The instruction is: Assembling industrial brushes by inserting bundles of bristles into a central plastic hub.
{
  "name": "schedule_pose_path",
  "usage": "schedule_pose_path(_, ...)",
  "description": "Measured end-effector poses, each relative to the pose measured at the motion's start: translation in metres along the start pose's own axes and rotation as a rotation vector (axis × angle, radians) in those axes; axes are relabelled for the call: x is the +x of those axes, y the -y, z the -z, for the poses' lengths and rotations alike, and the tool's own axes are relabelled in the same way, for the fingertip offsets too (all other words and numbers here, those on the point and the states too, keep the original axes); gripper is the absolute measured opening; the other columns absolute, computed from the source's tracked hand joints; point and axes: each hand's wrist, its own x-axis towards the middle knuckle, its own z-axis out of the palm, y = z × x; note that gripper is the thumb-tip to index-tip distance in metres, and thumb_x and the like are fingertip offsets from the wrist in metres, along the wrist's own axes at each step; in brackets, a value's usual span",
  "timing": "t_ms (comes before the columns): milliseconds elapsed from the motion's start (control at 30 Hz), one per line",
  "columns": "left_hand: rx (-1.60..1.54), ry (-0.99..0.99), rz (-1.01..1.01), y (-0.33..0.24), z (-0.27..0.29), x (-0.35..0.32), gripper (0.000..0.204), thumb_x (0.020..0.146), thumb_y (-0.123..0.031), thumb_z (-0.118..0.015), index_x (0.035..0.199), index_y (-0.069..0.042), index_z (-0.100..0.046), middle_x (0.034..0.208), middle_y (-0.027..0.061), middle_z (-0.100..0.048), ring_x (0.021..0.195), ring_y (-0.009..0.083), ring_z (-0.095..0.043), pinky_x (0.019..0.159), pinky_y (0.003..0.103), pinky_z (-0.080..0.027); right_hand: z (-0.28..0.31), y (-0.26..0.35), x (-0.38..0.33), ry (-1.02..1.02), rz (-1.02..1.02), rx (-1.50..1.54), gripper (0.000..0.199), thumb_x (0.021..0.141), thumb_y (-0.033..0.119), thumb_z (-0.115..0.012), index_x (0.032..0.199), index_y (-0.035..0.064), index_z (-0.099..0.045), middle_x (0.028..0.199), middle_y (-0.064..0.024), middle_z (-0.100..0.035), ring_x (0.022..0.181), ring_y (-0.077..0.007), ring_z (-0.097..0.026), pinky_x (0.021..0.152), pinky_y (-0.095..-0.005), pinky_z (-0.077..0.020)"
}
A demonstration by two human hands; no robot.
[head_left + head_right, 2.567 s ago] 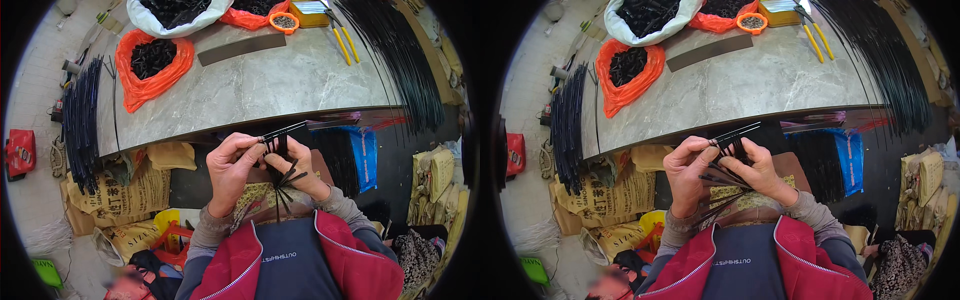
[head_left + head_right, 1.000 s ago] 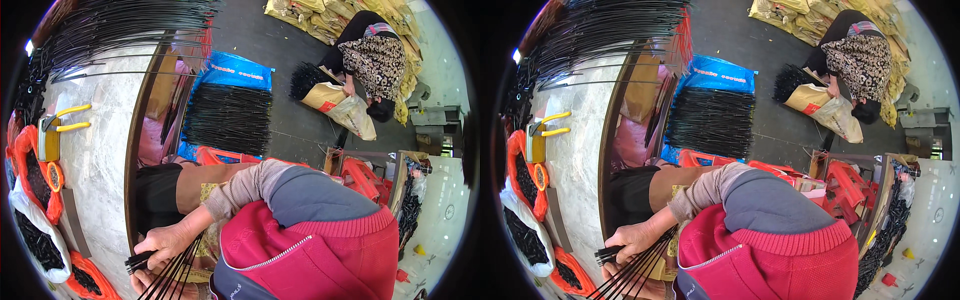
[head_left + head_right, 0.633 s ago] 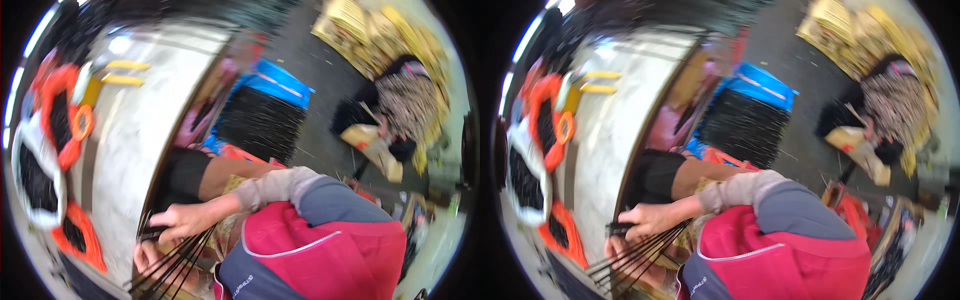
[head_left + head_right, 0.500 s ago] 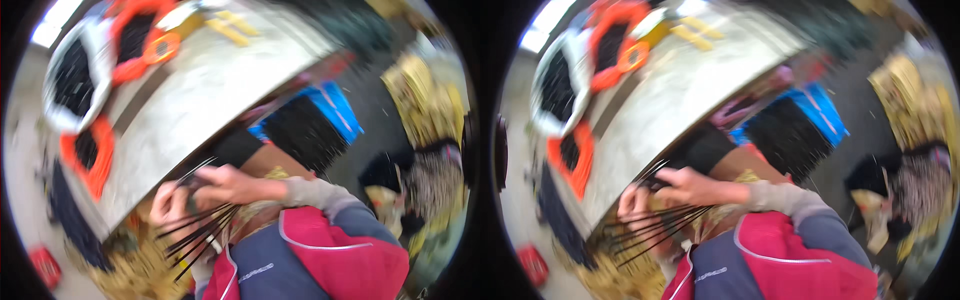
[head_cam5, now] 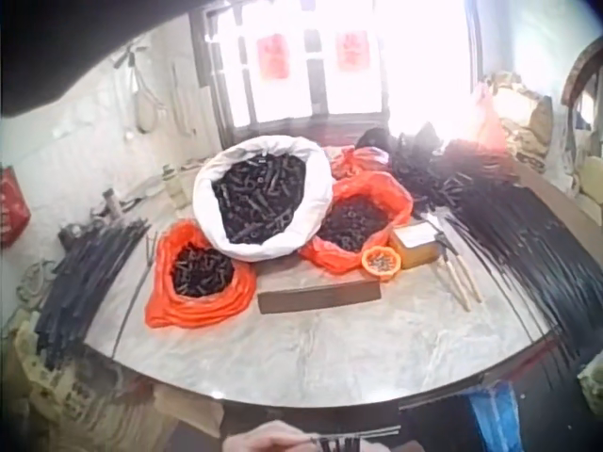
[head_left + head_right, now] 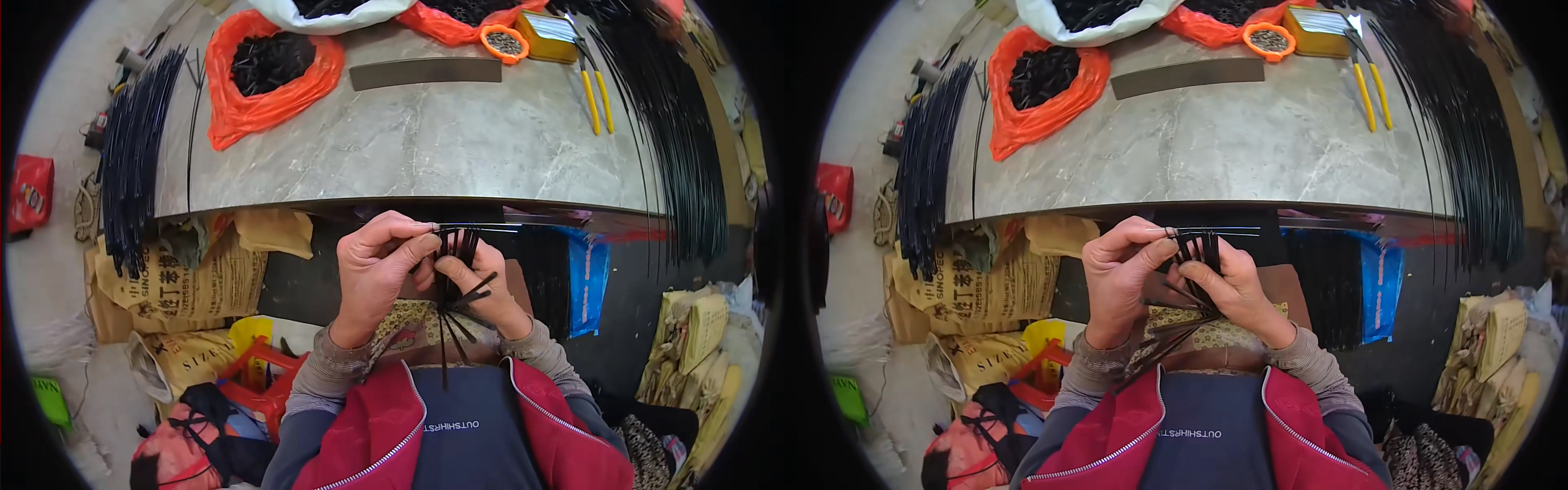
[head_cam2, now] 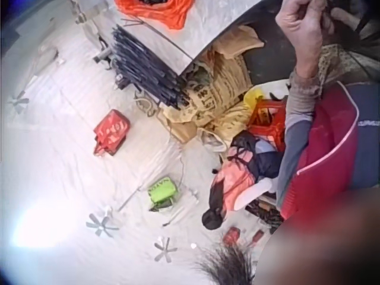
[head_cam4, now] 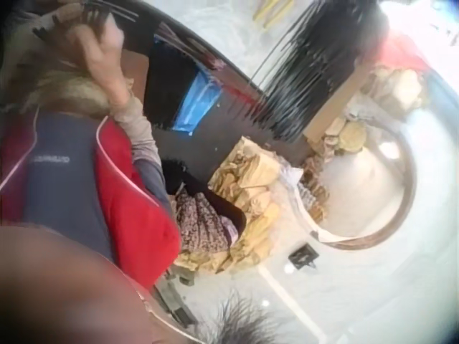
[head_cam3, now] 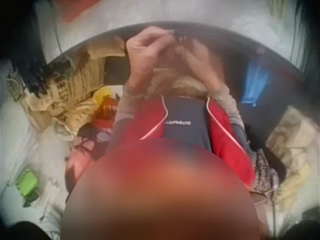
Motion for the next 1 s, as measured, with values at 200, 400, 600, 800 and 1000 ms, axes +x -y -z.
schedule_pose_path(200,-0.102,-0.021,0.059,-0.002,0.01,-0.007,0.009,0.088,0.011,-0.066,0.095,0.006,-0.069,0.085,0.0094,-0.065,0.062,0.0137,-0.062,0.052,0.026,-0.049,-0.013,0.01,0.003,0.034,-0.03,0.046,0.013,0.1,0.004,-0.056,0.11,-0.0034,-0.06,0.091,-0.0083,-0.07,0.081,-0.0142,-0.068,0.076,-0.0278,-0.0557)
schedule_pose_path(400,-0.13,-0.044,0.057,-0.001,0.02,-0.009,0.009,0.089,0.011,-0.065,0.096,0.007,-0.069,0.082,0.0102,-0.064,0.06,0.0148,-0.061,0.051,0.027,-0.049,-0.019,0.004,0.008,0.071,-0.039,0.038,0.014,0.101,0.005,-0.055,0.112,-0.0033,-0.059,0.091,-0.0085,-0.07,0.082,-0.0134,-0.067,0.076,-0.0274,-0.0554)
schedule_pose_path(600,-0.115,-0.014,0.023,0.0,0.021,-0.005,0.008,0.088,0.009,-0.066,0.096,0.007,-0.069,0.084,0.0111,-0.065,0.06,0.0161,-0.062,0.049,0.027,-0.049,-0.016,0.002,0.009,0.054,-0.034,0.01,0.018,0.101,0.005,-0.055,0.116,-0.0033,-0.058,0.092,-0.0095,-0.071,0.082,-0.013,-0.067,0.075,-0.0266,-0.0551)
schedule_pose_path(800,-0.148,0.004,0.057,-0.001,0.014,0.0,0.006,0.089,0.007,-0.067,0.095,0.007,-0.069,0.085,0.0116,-0.065,0.06,0.0162,-0.062,0.048,0.027,-0.049,-0.008,-0.002,0.008,0.052,-0.017,0.081,0.017,0.1,0.005,-0.055,0.115,-0.0027,-0.058,0.091,-0.0095,-0.07,0.083,-0.0136,-0.067,0.075,-0.0276,-0.0558)
schedule_pose_path(1000,-0.011,0.054,0.005,-0.003,0.011,0.005,0.007,0.092,0.007,-0.063,0.097,0.007,-0.068,0.078,0.009,-0.063,0.056,0.0124,-0.058,0.048,0.026,-0.047,-0.004,-0.002,0.006,0.019,-0.027,0.067,0.015,0.1,0.006,-0.057,0.113,-0.0016,-0.058,0.089,-0.007,-0.07,0.08,-0.0111,-0.066,0.073,-0.025,-0.0534)
